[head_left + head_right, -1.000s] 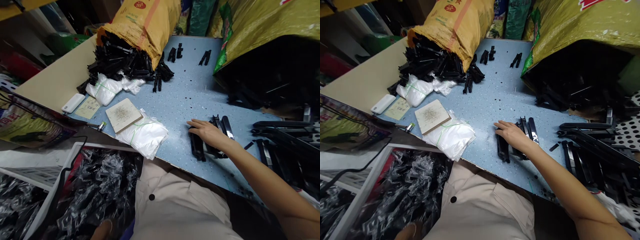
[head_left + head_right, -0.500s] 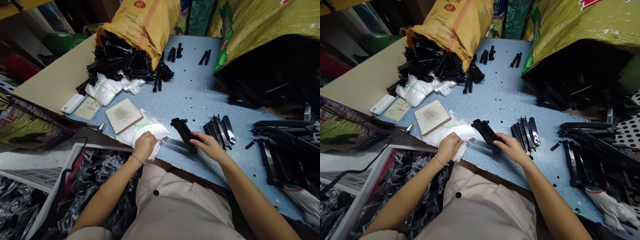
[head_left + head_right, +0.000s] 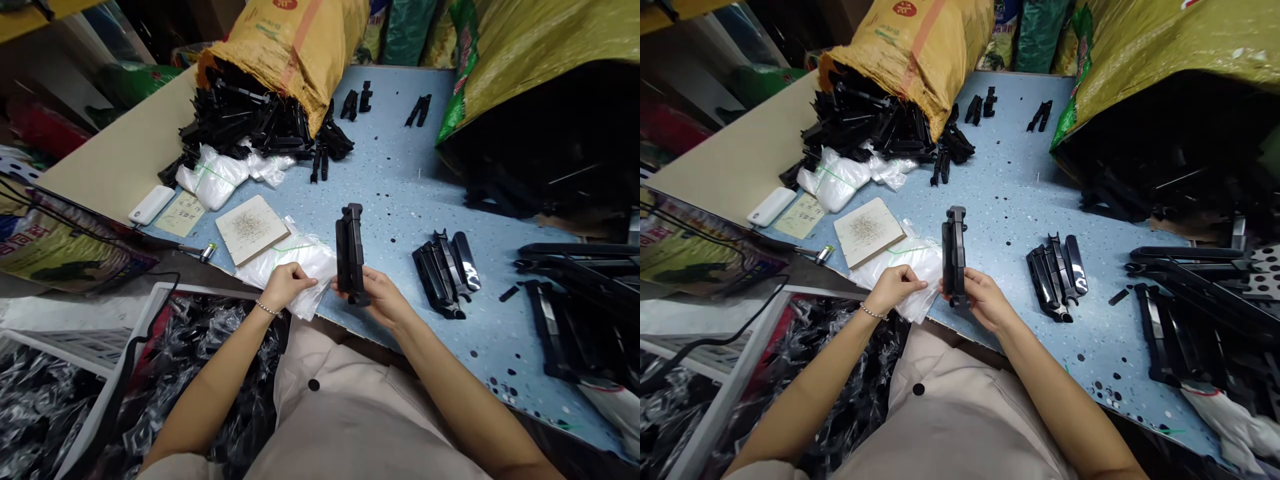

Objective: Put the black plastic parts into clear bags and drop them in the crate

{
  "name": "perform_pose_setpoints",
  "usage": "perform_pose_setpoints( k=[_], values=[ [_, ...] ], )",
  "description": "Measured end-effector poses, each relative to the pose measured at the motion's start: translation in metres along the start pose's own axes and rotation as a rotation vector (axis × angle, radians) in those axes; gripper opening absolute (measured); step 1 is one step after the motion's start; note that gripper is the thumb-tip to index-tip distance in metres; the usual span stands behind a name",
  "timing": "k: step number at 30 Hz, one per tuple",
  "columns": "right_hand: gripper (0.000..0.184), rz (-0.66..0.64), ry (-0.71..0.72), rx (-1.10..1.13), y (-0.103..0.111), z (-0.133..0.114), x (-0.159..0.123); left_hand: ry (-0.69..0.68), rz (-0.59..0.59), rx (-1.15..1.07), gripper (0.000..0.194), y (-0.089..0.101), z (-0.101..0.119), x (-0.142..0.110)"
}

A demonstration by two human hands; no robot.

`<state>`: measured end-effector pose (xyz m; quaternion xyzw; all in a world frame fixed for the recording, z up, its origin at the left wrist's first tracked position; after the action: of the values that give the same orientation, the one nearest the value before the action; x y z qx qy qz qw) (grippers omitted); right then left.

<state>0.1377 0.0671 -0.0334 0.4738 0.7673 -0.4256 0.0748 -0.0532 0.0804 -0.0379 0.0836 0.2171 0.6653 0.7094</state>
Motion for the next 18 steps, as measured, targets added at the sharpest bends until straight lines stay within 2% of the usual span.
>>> perform_pose_setpoints(
  k=[4, 6, 9, 12, 14, 15, 18],
  values=[
    [0.036, -0.097, 0.011, 0.166, -0.027, -0.001, 0.020, -0.018, -0.111, -0.059, 0.027, -0.008, 0.001, 0.000],
    [0.035, -0.058, 0.023, 0.179, -0.028, 0.001, 0.029, -0.013, -0.066, -0.065, 0.024, -0.004, 0.000, 0.000],
    [0.034, 0.025, 0.019, 0.177, -0.021, 0.008, 0.039, -0.018, 0.070, -0.142, 0.029, 0.011, 0.005, -0.003],
    [0.034, 0.042, 0.017, 0.179, -0.018, 0.014, 0.044, -0.149, 0.132, -0.181, 0.025, 0.030, 0.025, -0.010],
    [0.036, 0.041, 0.022, 0.169, -0.017, 0.014, 0.044, -0.308, 0.122, 0.044, 0.013, 0.042, 0.044, -0.017],
    [0.036, 0.044, 0.025, 0.163, -0.017, 0.013, 0.042, -0.377, 0.104, 0.223, 0.014, 0.044, 0.052, -0.021],
    [0.034, 0.010, -0.017, 0.166, -0.014, 0.017, 0.025, -0.469, 0.033, 0.672, 0.033, 0.037, 0.059, -0.027]
  ],
)
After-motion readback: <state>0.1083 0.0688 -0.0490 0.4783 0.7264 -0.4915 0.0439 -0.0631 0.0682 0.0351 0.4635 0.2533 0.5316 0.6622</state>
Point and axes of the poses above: each hand's wrist, its own x-axis towards the middle knuckle, its own y-axis out of the back of the hand, z = x × y, the point moved 7 cm from there along x, towards the middle knuckle, and after that the axes turned 12 degrees about -y, right-handed, at the moved point
